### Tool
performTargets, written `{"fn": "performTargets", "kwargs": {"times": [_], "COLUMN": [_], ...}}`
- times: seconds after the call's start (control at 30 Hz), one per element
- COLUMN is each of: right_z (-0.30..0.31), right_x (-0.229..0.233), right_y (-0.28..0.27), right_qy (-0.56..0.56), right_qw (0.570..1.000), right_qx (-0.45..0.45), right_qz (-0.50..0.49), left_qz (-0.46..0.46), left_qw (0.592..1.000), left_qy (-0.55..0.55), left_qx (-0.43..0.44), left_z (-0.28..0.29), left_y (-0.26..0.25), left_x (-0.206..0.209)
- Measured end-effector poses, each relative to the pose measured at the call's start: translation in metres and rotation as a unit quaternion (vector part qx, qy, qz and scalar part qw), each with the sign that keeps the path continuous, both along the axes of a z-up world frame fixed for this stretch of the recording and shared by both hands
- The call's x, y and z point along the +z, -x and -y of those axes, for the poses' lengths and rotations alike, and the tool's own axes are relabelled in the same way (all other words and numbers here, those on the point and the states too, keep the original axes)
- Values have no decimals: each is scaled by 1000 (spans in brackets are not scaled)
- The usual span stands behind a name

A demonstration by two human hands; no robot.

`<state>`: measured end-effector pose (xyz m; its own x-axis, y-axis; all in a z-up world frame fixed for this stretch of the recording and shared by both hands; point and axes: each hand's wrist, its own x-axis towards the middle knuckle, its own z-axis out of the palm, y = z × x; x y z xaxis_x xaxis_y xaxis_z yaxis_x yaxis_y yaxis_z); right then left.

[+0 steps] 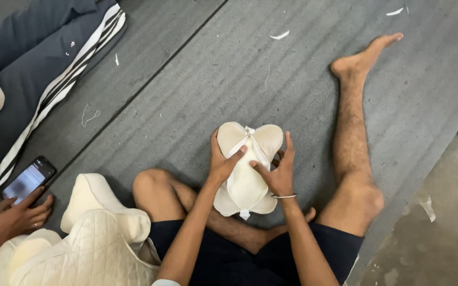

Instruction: Placing fabric covers onto bone-shaped foam neck pillows and securing the straps.

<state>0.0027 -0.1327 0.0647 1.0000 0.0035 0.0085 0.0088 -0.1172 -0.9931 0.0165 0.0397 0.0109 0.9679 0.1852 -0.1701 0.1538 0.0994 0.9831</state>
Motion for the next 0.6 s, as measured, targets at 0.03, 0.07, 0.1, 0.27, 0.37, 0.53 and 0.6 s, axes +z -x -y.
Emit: {"fn": "performTargets", "kwargs": {"times": [0.03,0.07,0.1,0.27,0.37,0.53,0.6], "right_z": [-5,-3,-2,2,0,-7,-12], "right_x": [17,13,10,-15,-20,-24,-12], "right_y": [7,7,7,1,2,-4,-8], "right_qy": [42,41,87,244,238,189,134], "right_qw": [997,997,995,950,959,967,980], "right_qx": [-35,-37,-38,-50,-54,-117,-117], "right_qz": [-52,-55,19,187,146,124,91], "left_qz": [26,23,34,55,62,142,177], "left_qw": [999,999,999,994,991,961,933], "left_qy": [13,12,3,-42,-88,-235,-314], "left_qx": [-16,-18,-34,-81,-84,-42,-12], "left_z": [-1,-1,-2,-6,-4,-6,-7], "left_y": [3,7,10,14,20,26,25], "left_x": [-6,-5,-3,25,27,27,31]}}
